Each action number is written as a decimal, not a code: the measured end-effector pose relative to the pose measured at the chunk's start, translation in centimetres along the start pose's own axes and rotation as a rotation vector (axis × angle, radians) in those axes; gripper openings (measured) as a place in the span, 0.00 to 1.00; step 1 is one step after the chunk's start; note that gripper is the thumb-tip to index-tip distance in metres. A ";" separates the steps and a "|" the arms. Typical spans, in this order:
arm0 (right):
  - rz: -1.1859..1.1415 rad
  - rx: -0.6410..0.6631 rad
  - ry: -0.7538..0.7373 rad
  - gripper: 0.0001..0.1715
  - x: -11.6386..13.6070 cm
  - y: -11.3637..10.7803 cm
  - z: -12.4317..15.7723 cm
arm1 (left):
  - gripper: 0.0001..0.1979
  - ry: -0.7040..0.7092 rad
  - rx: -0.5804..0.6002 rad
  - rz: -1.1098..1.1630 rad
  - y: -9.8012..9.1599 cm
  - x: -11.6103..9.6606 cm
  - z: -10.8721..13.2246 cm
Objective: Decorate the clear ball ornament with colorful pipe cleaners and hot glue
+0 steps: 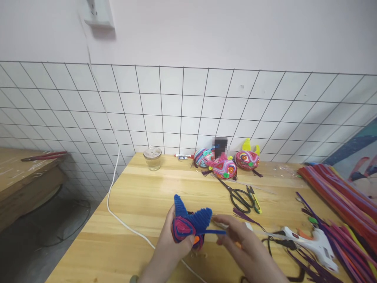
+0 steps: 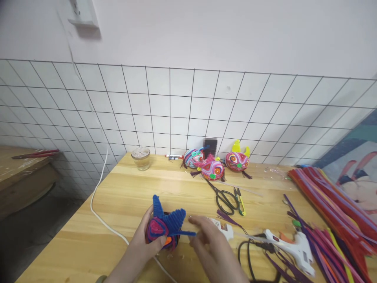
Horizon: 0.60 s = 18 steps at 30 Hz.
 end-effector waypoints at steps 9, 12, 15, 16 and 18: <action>0.513 -0.171 0.222 0.13 -8.4 -8.1 -6.0 | 0.39 0.046 -0.183 0.065 -1.1 0.4 -0.8; 0.618 -0.141 0.261 0.09 -10.2 -8.1 -7.4 | 0.40 0.047 -0.224 0.075 -1.4 0.2 -1.1; 0.672 -0.098 0.236 0.12 -11.2 -7.0 -7.9 | 0.44 0.029 -0.245 0.089 -1.8 0.3 -1.4; 0.682 -0.091 0.224 0.12 -11.4 -6.8 -8.0 | 0.44 0.023 -0.248 0.095 -1.8 0.4 -1.4; 0.691 -0.087 0.204 0.11 -11.7 -6.5 -8.2 | 0.43 0.024 -0.248 0.116 -1.9 0.4 -1.5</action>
Point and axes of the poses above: each hand's wrist, its own z-axis away from the middle knuckle, its own y-axis out of the palm, x = y × z, the point moved 2 cm from there along -z, towards the middle knuckle, and after that the axes turned 2 degrees about y, right-handed, at the moved point
